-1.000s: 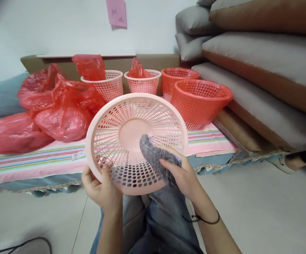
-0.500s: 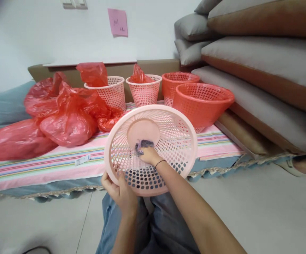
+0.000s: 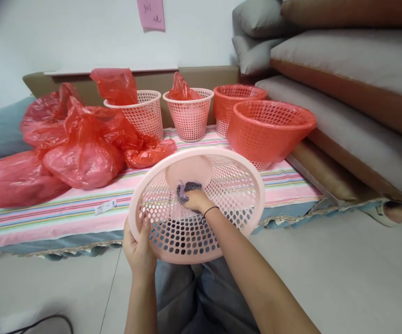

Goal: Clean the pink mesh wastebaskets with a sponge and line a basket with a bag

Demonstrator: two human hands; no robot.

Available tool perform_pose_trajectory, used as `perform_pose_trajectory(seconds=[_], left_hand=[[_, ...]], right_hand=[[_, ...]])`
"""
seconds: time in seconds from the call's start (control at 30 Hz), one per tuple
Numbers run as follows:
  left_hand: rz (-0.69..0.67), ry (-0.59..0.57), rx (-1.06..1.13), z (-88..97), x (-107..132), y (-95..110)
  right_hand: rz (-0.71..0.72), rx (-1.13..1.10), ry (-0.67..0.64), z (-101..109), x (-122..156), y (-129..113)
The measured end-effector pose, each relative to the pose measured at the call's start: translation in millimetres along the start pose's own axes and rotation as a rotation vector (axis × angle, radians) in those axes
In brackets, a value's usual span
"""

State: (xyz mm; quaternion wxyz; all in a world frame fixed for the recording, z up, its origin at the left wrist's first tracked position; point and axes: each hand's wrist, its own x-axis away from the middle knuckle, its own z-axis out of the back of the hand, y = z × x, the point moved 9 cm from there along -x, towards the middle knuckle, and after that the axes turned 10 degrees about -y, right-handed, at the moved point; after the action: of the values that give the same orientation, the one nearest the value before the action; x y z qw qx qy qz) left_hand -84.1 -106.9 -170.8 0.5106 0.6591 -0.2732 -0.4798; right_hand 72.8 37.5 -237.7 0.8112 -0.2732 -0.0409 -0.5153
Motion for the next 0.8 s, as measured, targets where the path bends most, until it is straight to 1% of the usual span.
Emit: perform_pose_trajectory(seconds=[0.07,0.13,0.23,0.33,0.4,0.47,0.57,0.63,0.7,0.77,0.8], left_hand=[[0.037,0.035,0.096,-4.8,5,-4],[0.064,0.091,0.131,-7.6,9,-4],[0.081,0.152,0.121,-6.6,14,-2],[0.084,0.157,0.086,-2.5,14,0],[0.081,0.147,0.047,0.2,14,0],[0.066,0.13,0.013,1.2,14,2],[0.018,0.077,-0.018,-2.9,13,7],[-0.009,0.031,-0.031,-8.1,11,11],[-0.014,0.018,-0.056,-10.6,10,16],[-0.011,0.025,-0.072,-11.0,10,20],[-0.012,0.029,-0.074,-10.9,10,21]], right_hand=[[-0.003,0.0,0.024,0,6,-5],[-0.005,-0.002,0.047,1,17,-11],[0.021,-0.013,0.043,-1,47,-22],[0.087,-0.067,0.018,-6,97,-34],[0.162,-0.197,0.012,-11,137,-43],[0.204,-0.347,-0.006,-20,175,-46],[0.141,-0.545,-0.009,-35,216,-38],[0.096,-0.618,-0.009,-39,230,-33],[0.094,-0.676,-0.009,-34,235,-32],[0.129,-0.738,0.014,-17,233,-32],[0.145,-0.76,0.057,-4,230,-31]])
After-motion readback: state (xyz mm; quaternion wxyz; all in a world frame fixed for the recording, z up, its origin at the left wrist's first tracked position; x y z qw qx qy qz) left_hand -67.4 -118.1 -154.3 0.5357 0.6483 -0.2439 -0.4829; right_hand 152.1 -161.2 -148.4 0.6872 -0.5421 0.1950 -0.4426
